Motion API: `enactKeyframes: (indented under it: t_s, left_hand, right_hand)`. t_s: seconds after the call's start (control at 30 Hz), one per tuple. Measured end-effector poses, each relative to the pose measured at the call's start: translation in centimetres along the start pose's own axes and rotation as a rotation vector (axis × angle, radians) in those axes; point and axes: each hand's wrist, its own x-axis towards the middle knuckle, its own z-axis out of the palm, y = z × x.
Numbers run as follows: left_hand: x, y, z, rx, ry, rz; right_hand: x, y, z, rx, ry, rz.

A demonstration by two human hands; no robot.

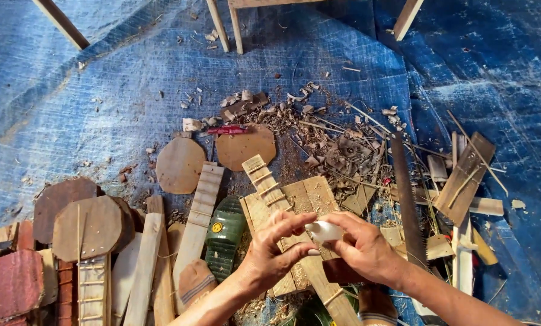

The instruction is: Applying glue to a wooden instrument neck and attaching the fretboard.

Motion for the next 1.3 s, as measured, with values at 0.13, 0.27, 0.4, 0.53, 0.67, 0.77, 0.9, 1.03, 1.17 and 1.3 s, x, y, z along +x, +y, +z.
enactKeyframes:
  t_s: [0.13, 0.27, 0.4, 0.53, 0.67, 0.77, 0.9, 1.03, 1.17, 1.3]
  left_hand:
    - [-0.9, -0.9, -0.4, -0.113, -0.009, -0.147]
    - [-1.4, -2.2, -0.2, -0.163, 0.073, -0.123]
    - [-0.9, -3.3, -0.3, -0.159, 0.243, -0.05]
    - [-0.5, -3.4, -2.4, -0.173, 0.339, -0.14]
    - [-2.5, -6.8, -1.8, 0.241, 0.033, 0.047]
    - [-4.1, -5.9, -0.5, 0.424, -0.334, 0.023]
    - [-4.2, -6.5, 0.5, 0.574, -0.518, 0.034]
    - [-4.7, -8.6, 0.9, 0.679, -0.564, 0.071]
    - [-4.7, -8.9, 0.6, 0.664, -0.538, 0.08]
    - [-4.8, -10.0, 0.6, 0.66, -0.542, 0.071]
  right_hand:
    - [-0.2, -0.1, 1.7, 0.028, -0.014, -0.059]
    - [-0.5, 0.4, 2.7, 0.06, -0.036, -0.058]
    - [-0.1, 1.7, 3.2, -0.072, 0.038, -0.146]
    - [0.5, 3.0, 3.3, -0.268, 0.09, -0.17]
    - [2.2, 4.4, 3.4, -0.465, 0.122, -0.284]
    - [2.8, 5.0, 3.7, -0.527, 0.092, -0.311]
    - [3.6, 5.4, 3.9, -0.589, 0.096, -0.317]
    - [3.8, 5.7, 4.1, -0.667, 0.075, -0.333]
    - [4.4, 6.4, 4.6, -0.722, 0.069, -0.314]
    - [4.8, 5.5, 4.6, -0.744, 0.074, -0.347]
